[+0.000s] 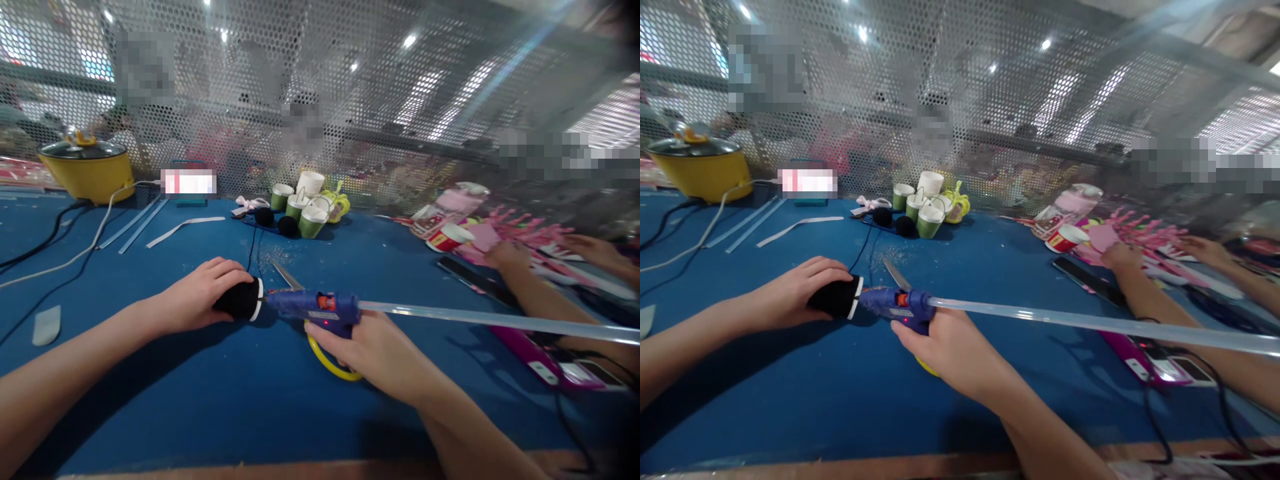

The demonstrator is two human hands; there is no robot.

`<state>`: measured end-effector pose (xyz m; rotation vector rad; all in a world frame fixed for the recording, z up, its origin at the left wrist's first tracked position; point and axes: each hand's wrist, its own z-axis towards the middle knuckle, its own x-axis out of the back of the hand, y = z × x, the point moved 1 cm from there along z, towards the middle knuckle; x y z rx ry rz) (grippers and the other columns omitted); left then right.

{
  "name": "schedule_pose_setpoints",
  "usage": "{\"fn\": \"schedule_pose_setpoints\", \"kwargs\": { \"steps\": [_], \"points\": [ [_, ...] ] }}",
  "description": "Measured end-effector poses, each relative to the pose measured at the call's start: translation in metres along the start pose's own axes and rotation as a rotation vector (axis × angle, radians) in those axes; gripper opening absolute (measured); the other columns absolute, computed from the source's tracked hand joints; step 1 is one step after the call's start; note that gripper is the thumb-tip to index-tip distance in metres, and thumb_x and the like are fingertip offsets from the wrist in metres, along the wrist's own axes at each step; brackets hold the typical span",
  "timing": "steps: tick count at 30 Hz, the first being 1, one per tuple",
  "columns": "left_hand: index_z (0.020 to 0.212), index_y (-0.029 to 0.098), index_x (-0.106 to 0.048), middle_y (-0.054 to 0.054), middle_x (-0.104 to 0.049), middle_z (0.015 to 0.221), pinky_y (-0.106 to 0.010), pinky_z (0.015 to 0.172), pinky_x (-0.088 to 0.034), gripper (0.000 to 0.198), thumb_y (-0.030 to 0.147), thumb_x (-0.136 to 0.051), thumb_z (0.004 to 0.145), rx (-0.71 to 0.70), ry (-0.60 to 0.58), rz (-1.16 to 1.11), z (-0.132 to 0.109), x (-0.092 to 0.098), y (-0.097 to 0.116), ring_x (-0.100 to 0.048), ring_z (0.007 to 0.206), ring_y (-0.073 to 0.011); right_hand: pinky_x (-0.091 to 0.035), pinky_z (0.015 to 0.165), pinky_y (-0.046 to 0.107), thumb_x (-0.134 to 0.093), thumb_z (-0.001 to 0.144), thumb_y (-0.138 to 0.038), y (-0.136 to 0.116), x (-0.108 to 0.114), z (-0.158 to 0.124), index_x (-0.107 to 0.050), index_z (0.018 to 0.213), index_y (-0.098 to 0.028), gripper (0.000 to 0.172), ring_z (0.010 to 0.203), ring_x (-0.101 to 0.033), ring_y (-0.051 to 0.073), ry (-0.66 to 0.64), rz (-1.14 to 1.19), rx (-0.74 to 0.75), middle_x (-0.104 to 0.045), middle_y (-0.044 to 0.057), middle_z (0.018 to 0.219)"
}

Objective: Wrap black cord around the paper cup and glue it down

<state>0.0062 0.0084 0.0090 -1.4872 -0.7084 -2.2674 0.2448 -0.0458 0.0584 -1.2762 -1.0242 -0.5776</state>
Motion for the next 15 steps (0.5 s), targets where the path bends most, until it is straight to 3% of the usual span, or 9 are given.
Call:
{"fn": "schedule_pose_setpoints", "kwargs": {
  "steps": [10, 15],
  "points": [
    [0.115, 0.018, -0.04, -0.01, -0.051, 0.115, -0.041, 0.09, -0.041, 0.055, 0.016, -0.069, 0.068, 0.012, 0.005, -0.02, 0.0008, 0.0001, 0.0003, -0.047, 0.105, -0.0246, -0.041, 0.053, 0.023, -0.049, 0.079, -0.031, -0.0011, -0.0011, -0.0036, -0.057, 0.064, -0.019, 0.02, 0.054, -0.053, 0.012, 0.072, -0.079, 0.113, -0.061, -0.001, 0.064],
    [0.115, 0.018, -0.04, -0.01, -0.051, 0.115, -0.04, 0.09, -0.041, 0.057, 0.016, -0.07, 0.067, 0.036, 0.013, -0.049, 0.0007, -0.0013, -0.0013, -0.046, 0.106, -0.024, -0.042, 0.061, 0.025, -0.049, 0.08, -0.029, -0.0013, -0.0019, -0.0045, -0.06, 0.071, -0.02, 0.017, 0.062, -0.056, 0.015, 0.051, -0.151, 0.137, -0.062, 0.001, 0.068]
  ]
}}
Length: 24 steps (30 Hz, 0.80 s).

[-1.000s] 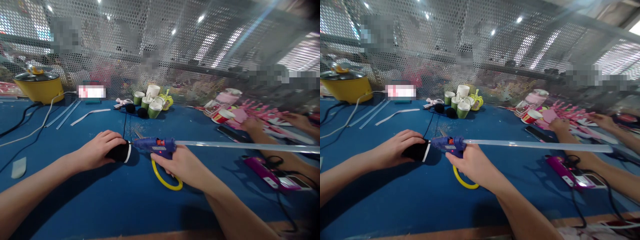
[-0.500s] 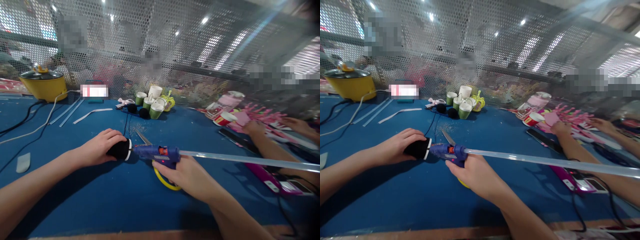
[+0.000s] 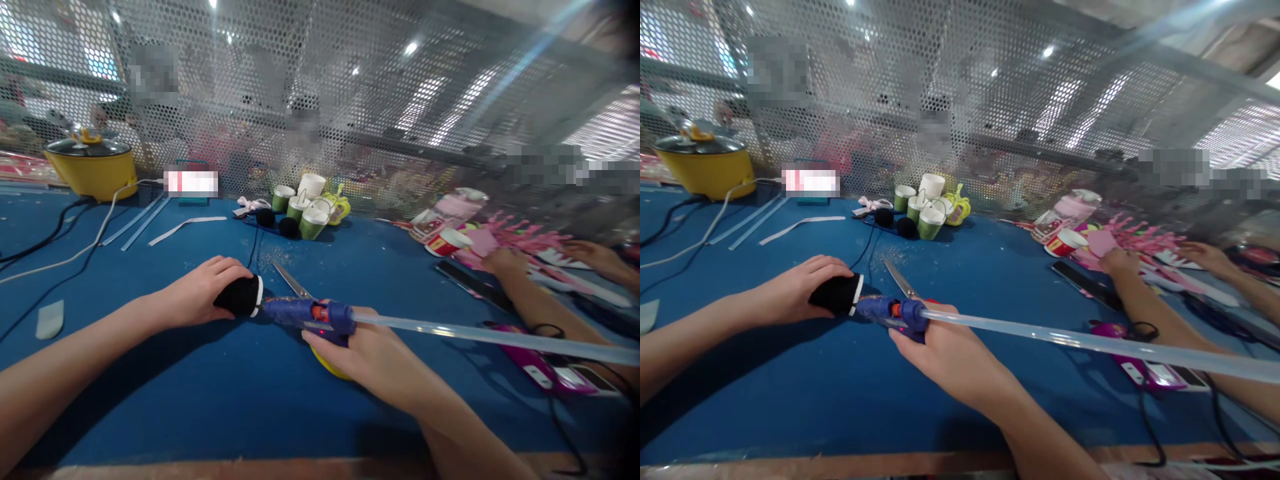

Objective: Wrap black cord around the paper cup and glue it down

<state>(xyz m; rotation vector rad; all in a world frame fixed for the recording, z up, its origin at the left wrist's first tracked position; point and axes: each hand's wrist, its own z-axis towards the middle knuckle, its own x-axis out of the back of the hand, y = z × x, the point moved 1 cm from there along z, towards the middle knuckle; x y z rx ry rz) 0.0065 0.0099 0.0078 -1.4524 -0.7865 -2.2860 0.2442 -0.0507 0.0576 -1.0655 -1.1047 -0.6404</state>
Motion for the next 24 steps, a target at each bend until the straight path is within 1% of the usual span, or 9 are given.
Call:
{"fn": "schedule_pose_setpoints", "kwargs": {
  "steps": [3, 7, 10, 14, 16, 21, 24],
  "points": [
    [0.116, 0.018, -0.039, -0.009, -0.051, 0.115, -0.039, 0.09, -0.041, 0.056, 0.017, -0.069, 0.068, 0.003, 0.0, -0.013, -0.0001, -0.0005, -0.0009, -0.046, 0.106, -0.0233, -0.042, 0.065, 0.026, -0.049, 0.08, -0.029, 0.0, -0.0006, -0.0003, -0.059, 0.073, -0.02, 0.015, 0.066, -0.056, 0.016, 0.017, 0.014, 0.012, -0.061, 0.001, 0.07],
    [0.115, 0.018, -0.039, -0.009, -0.051, 0.115, -0.04, 0.09, -0.041, 0.056, 0.015, -0.069, 0.068, 0.003, -0.005, -0.009, 0.0003, -0.0002, -0.0005, -0.046, 0.106, -0.0238, -0.042, 0.061, 0.026, -0.048, 0.08, -0.027, 0.0011, -0.0016, 0.0002, -0.057, 0.076, -0.02, 0.012, 0.065, -0.055, 0.015, 0.031, 0.075, 0.001, -0.061, 0.001, 0.072],
    [0.115, 0.018, -0.039, -0.009, -0.051, 0.114, -0.041, 0.09, -0.041, 0.056, 0.017, -0.069, 0.068, 0.007, -0.007, -0.008, 0.0008, 0.0001, 0.0003, -0.046, 0.105, -0.0241, -0.042, 0.061, 0.026, -0.049, 0.079, -0.027, 0.0011, -0.0019, 0.0007, -0.056, 0.074, -0.02, 0.011, 0.065, -0.055, 0.016, 0.035, 0.076, 0.0, -0.061, 0.001, 0.071],
    [0.115, 0.018, -0.039, -0.009, -0.051, 0.114, -0.041, 0.09, -0.041, 0.057, 0.017, -0.07, 0.067, 0.002, -0.009, 0.007, 0.001, 0.0005, 0.0013, -0.046, 0.105, -0.0245, -0.04, 0.054, 0.023, -0.048, 0.08, -0.026, 0.0007, -0.0024, 0.0003, -0.054, 0.07, -0.02, 0.013, 0.056, -0.052, 0.012, 0.038, 0.103, 0.022, -0.06, 0.0, 0.067],
    [0.115, 0.018, -0.039, -0.01, -0.051, 0.114, -0.041, 0.09, -0.041, 0.057, 0.016, -0.07, 0.067, 0.003, -0.008, 0.012, 0.0009, 0.0006, 0.0015, -0.046, 0.105, -0.0246, -0.04, 0.054, 0.023, -0.049, 0.08, -0.027, 0.0011, -0.0026, 0.0, -0.053, 0.067, -0.02, 0.015, 0.054, -0.051, 0.012, 0.05, 0.089, 0.029, -0.059, -0.001, 0.065],
    [0.115, 0.019, -0.039, -0.01, -0.05, 0.115, -0.041, 0.09, -0.041, 0.057, 0.016, -0.07, 0.067, -0.014, 0.001, 0.022, 0.0003, -0.0002, 0.001, -0.046, 0.106, -0.025, -0.042, 0.057, 0.025, -0.048, 0.08, -0.027, 0.0043, -0.0015, 0.0043, -0.056, 0.065, -0.019, 0.018, 0.057, -0.054, 0.014, 0.077, 0.052, 0.061, -0.06, 0.001, 0.065],
    [0.115, 0.017, -0.04, -0.01, -0.05, 0.115, -0.041, 0.09, -0.04, 0.057, 0.015, -0.07, 0.066, -0.028, 0.007, 0.046, -0.0001, -0.0017, 0.0005, -0.045, 0.105, -0.0251, -0.042, 0.058, 0.026, -0.048, 0.079, -0.027, 0.0075, -0.0015, 0.0089, -0.059, 0.066, -0.019, 0.019, 0.061, -0.057, 0.016, 0.081, 0.056, 0.048, -0.062, 0.003, 0.067]
  ]
}}
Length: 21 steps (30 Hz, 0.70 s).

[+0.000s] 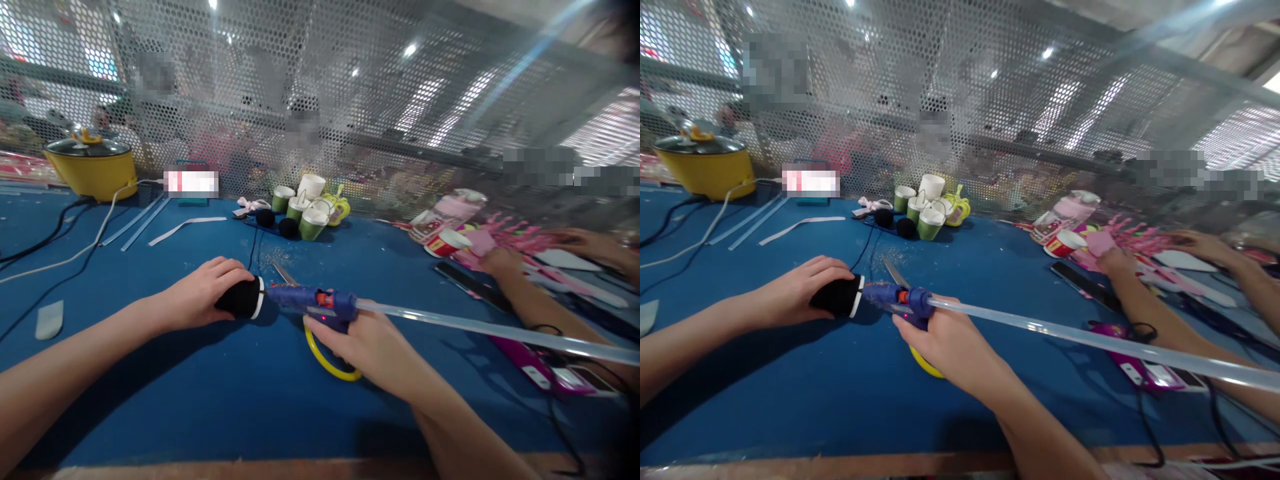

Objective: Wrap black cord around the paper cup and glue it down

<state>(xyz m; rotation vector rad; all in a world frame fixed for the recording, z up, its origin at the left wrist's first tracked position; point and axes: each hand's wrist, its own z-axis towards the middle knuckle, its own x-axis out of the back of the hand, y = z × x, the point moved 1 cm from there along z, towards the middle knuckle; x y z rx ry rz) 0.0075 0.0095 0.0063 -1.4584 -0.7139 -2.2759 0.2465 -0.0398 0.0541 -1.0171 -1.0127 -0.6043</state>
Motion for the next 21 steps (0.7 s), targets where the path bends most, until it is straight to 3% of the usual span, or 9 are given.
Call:
{"fn": "schedule_pose_setpoints", "kwargs": {
  "steps": [10, 14, 21],
  "points": [
    [0.114, 0.017, -0.042, -0.01, -0.051, 0.114, -0.041, 0.089, -0.041, 0.055, 0.017, -0.07, 0.067, -0.013, -0.008, 0.037, 0.0, 0.0, 0.002, -0.046, 0.103, -0.0253, -0.036, 0.047, 0.027, -0.051, 0.077, -0.033, 0.006, -0.004, 0.011, -0.055, 0.063, -0.019, 0.02, 0.048, -0.051, 0.014, -0.002, 0.027, -0.154, -0.057, 0.001, 0.054],
    [0.115, 0.016, -0.042, -0.01, -0.051, 0.115, -0.041, 0.089, -0.041, 0.055, 0.018, -0.07, 0.068, -0.021, -0.017, 0.045, 0.0, 0.0, 0.002, -0.046, 0.103, -0.0253, -0.036, 0.047, 0.027, -0.051, 0.076, -0.032, 0.006, -0.005, 0.017, -0.048, 0.051, -0.02, 0.027, 0.045, -0.048, 0.013, -0.015, 0.045, -0.161, -0.052, -0.001, 0.047],
    [0.115, 0.017, -0.042, -0.011, -0.051, 0.115, -0.041, 0.089, -0.04, 0.052, 0.019, -0.068, 0.07, -0.015, -0.017, 0.048, 0.0, 0.0, 0.002, -0.046, 0.103, -0.0256, -0.035, 0.039, 0.024, -0.054, 0.074, -0.034, 0.003, -0.007, 0.022, -0.043, 0.047, -0.02, 0.033, 0.034, -0.042, 0.01, -0.067, 0.299, -0.283, -0.044, -0.004, 0.037]
  ]
}}
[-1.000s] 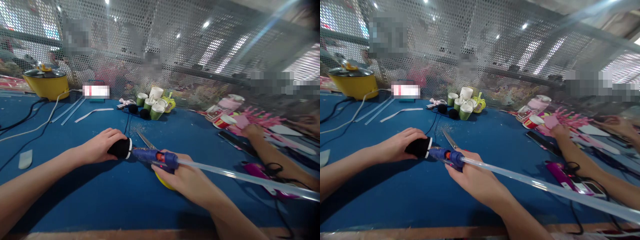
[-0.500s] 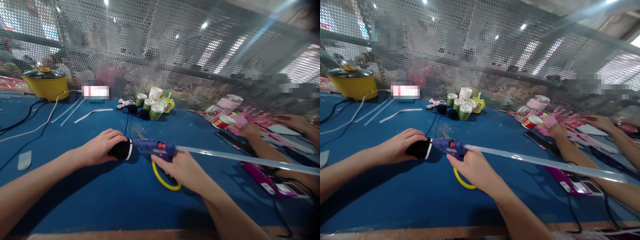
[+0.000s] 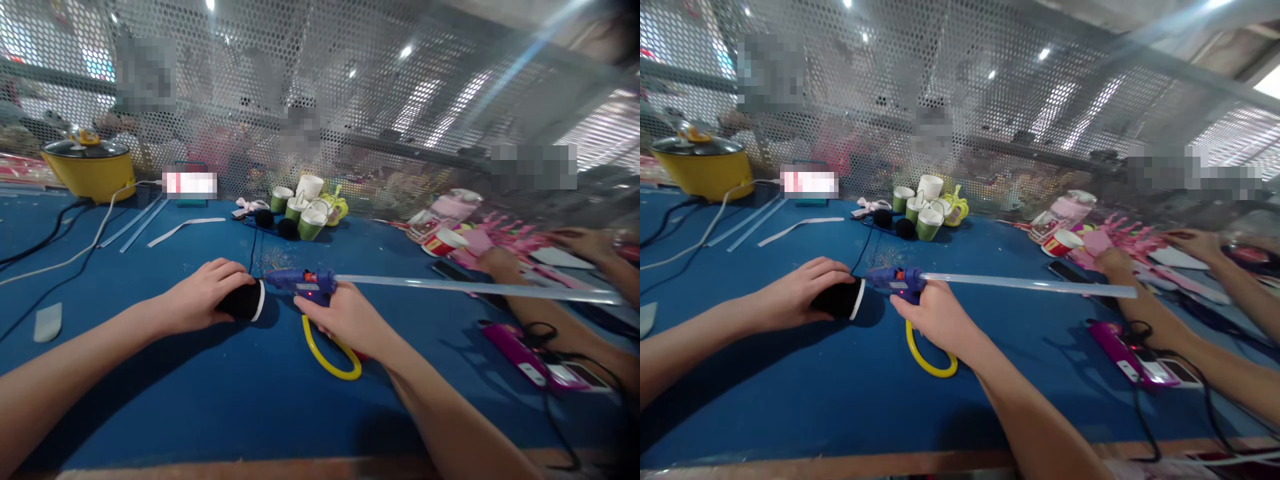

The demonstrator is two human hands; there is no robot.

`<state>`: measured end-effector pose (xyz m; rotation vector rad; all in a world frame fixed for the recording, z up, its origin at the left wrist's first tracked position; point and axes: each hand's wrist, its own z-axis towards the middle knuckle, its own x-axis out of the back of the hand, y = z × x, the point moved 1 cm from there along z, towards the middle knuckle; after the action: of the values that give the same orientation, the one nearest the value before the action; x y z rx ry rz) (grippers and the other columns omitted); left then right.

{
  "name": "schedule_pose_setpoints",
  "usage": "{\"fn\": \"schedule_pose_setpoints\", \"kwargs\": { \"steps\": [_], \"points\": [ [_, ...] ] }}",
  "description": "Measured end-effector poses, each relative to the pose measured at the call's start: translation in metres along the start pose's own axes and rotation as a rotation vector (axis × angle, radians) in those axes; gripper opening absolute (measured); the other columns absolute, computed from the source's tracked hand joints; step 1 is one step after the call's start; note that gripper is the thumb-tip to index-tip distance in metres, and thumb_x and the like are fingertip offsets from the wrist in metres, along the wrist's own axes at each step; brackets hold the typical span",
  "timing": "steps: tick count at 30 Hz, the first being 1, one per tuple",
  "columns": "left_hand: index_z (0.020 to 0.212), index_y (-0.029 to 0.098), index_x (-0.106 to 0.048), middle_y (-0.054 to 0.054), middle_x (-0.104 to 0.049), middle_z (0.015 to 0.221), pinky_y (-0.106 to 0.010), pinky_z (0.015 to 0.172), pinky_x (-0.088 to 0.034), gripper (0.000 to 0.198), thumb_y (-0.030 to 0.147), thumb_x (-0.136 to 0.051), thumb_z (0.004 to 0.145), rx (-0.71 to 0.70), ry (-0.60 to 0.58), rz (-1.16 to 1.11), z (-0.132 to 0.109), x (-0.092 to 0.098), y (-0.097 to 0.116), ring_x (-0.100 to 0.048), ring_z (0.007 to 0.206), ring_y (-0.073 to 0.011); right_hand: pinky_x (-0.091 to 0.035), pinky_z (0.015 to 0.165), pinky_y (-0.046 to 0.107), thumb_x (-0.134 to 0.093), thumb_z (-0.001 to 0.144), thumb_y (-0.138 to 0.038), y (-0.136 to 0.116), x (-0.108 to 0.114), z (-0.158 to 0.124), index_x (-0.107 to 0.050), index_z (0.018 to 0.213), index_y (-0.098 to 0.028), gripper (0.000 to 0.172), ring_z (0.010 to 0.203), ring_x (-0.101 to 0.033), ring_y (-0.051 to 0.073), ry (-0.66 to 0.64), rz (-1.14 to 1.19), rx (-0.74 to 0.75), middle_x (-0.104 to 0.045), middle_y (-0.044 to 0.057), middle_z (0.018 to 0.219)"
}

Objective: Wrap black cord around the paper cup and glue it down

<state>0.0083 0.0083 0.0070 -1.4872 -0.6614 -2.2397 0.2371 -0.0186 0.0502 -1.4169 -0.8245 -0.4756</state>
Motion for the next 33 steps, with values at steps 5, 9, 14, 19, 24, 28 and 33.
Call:
{"fn": "schedule_pose_setpoints", "kwargs": {
  "steps": [5, 9, 14, 19, 24, 28, 33],
  "points": [
    [0.116, 0.016, -0.041, -0.012, -0.049, 0.117, -0.043, 0.09, -0.041, 0.058, 0.019, -0.07, 0.067, 0.056, -0.023, -0.001, 0.0, 0.001, 0.001, -0.047, 0.105, -0.0271, -0.037, 0.041, 0.022, -0.058, 0.072, -0.036, 0.005, 0.008, 0.006, -0.05, 0.054, -0.018, 0.027, 0.036, -0.043, 0.008, -0.034, 0.188, -0.052, -0.048, -0.004, 0.041],
    [0.117, 0.016, -0.041, -0.012, -0.048, 0.118, -0.041, 0.09, -0.042, 0.055, 0.022, -0.067, 0.068, 0.057, -0.026, -0.059, 0.0, 0.003, 0.004, -0.048, 0.105, -0.026, -0.039, 0.045, 0.021, -0.063, 0.068, -0.029, 0.022, 0.02, 0.026, -0.053, 0.054, -0.016, 0.022, 0.041, -0.046, 0.008, 0.112, 0.241, -0.064, -0.052, -0.003, 0.044],
    [0.117, 0.018, -0.041, -0.011, -0.047, 0.118, -0.039, 0.091, -0.042, 0.049, 0.021, -0.06, 0.072, 0.022, 0.004, -0.094, -0.001, 0.004, 0.004, -0.047, 0.107, -0.0248, -0.044, 0.051, 0.022, -0.056, 0.077, -0.027, 0.055, 0.02, 0.059, -0.056, 0.057, -0.014, 0.024, 0.049, -0.053, 0.009, 0.239, 0.129, -0.143, -0.064, 0.006, 0.061],
    [0.115, 0.018, -0.042, -0.011, -0.048, 0.117, -0.041, 0.089, -0.043, 0.048, 0.02, -0.061, 0.071, 0.013, 0.015, -0.08, -0.001, 0.003, 0.003, -0.048, 0.105, -0.0254, -0.034, 0.041, 0.025, -0.06, 0.074, -0.037, 0.073, 0.019, 0.072, -0.044, 0.041, -0.019, 0.041, 0.038, -0.045, 0.011, 0.279, -0.018, -0.165, -0.045, 0.001, 0.035],
    [0.114, 0.017, -0.042, -0.011, -0.048, 0.116, -0.041, 0.089, -0.043, 0.047, 0.02, -0.061, 0.072, 0.0, 0.017, -0.071, -0.001, 0.003, 0.005, -0.047, 0.104, -0.0253, -0.034, 0.052, 0.025, -0.061, 0.073, -0.039, 0.045, 0.017, 0.066, -0.042, 0.042, -0.021, 0.041, 0.058, -0.052, 0.014, 0.347, -0.092, -0.03, -0.046, 0.002, 0.045],
    [0.114, 0.018, -0.042, -0.011, -0.048, 0.116, -0.039, 0.089, -0.044, 0.047, 0.02, -0.062, 0.072, -0.04, 0.033, -0.083, -0.001, 0.002, 0.009, -0.047, 0.104, -0.0245, -0.037, 0.059, 0.026, -0.051, 0.078, -0.049, 0.003, -0.008, 0.059, -0.062, 0.06, -0.018, 0.038, 0.064, -0.053, 0.015, 0.093, 0.05, 0.059, -0.058, 0.003, 0.059],
    [0.115, 0.018, -0.041, -0.011, -0.047, 0.116, -0.04, 0.09, -0.043, 0.046, 0.021, -0.061, 0.073, -0.1, 0.062, -0.097, -0.001, 0.003, 0.017, -0.047, 0.106, -0.0255, -0.036, 0.062, 0.026, -0.055, 0.074, -0.048, -0.024, -0.038, 0.05, -0.06, 0.066, -0.016, 0.033, 0.063, -0.049, 0.012, -0.095, 0.4, 0.176, -0.056, -0.001, 0.063]
  ]
}}
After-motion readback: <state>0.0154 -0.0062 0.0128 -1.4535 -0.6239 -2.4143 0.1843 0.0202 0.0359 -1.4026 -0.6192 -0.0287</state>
